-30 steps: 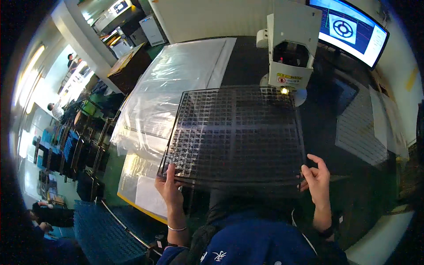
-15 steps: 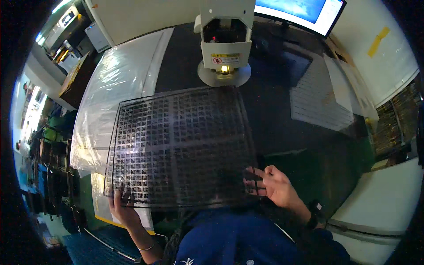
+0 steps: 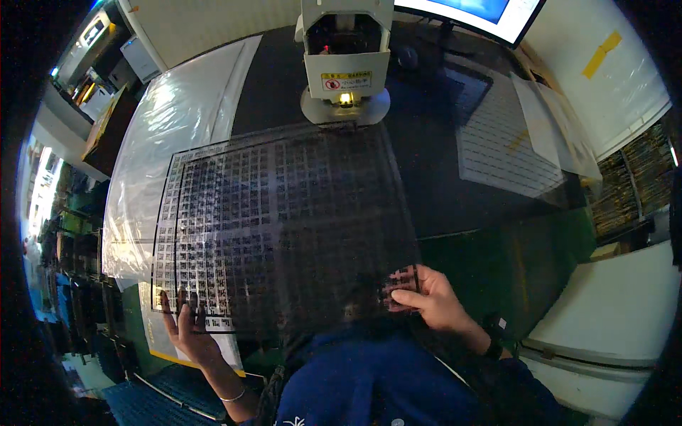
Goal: The recorder removes film sheets from a protective sleeve and inspects them using a magnifying device and a computer monitor.
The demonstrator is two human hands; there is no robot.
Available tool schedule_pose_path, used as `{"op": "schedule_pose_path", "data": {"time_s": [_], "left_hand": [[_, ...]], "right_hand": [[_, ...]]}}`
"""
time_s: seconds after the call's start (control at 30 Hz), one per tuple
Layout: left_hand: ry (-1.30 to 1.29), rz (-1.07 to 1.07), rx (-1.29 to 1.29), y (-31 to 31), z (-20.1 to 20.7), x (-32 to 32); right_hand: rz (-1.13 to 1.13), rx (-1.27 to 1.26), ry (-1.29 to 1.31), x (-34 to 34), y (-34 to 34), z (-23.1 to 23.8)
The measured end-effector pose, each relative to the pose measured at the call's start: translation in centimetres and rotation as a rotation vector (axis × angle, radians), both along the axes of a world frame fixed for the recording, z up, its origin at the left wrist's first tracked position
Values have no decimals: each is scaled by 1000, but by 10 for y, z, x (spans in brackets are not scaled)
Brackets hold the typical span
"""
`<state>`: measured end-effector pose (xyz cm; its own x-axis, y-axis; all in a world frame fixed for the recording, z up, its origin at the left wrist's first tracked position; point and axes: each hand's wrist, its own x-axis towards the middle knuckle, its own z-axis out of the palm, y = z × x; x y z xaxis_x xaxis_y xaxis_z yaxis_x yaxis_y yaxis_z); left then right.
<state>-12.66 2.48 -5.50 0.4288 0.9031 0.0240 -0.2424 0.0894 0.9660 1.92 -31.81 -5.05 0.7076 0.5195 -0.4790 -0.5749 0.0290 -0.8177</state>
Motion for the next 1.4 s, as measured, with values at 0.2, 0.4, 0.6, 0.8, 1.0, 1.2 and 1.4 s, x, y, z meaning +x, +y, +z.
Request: {"op": "schedule_pose_path", "data": {"time_s": [0.2, 0.4, 0.6, 0.8, 1.0, 1.2, 1.4], "left_hand": [[-47, 21, 23, -6, -4, 17], [-4, -11, 53, -7, -10, 24], [-66, 16, 21, -15, -3, 32], [-40, -13, 61, -10, -10, 31], [-101, -19, 54, -15, -7, 36], [-74, -9, 48, -13, -8, 36], [-70, 14, 51, -10, -11, 35]], "right_hand": [[-173, 34, -98, 11, 1, 10], [-261, 19, -188, 25, 4, 15], [-253, 43, -188, 35, 5, 10], [-282, 75, -198, 39, 5, 5], [-282, 76, -209, 40, 6, 6], [-304, 80, -212, 41, 6, 5], [-316, 83, -202, 42, 7, 6]]}}
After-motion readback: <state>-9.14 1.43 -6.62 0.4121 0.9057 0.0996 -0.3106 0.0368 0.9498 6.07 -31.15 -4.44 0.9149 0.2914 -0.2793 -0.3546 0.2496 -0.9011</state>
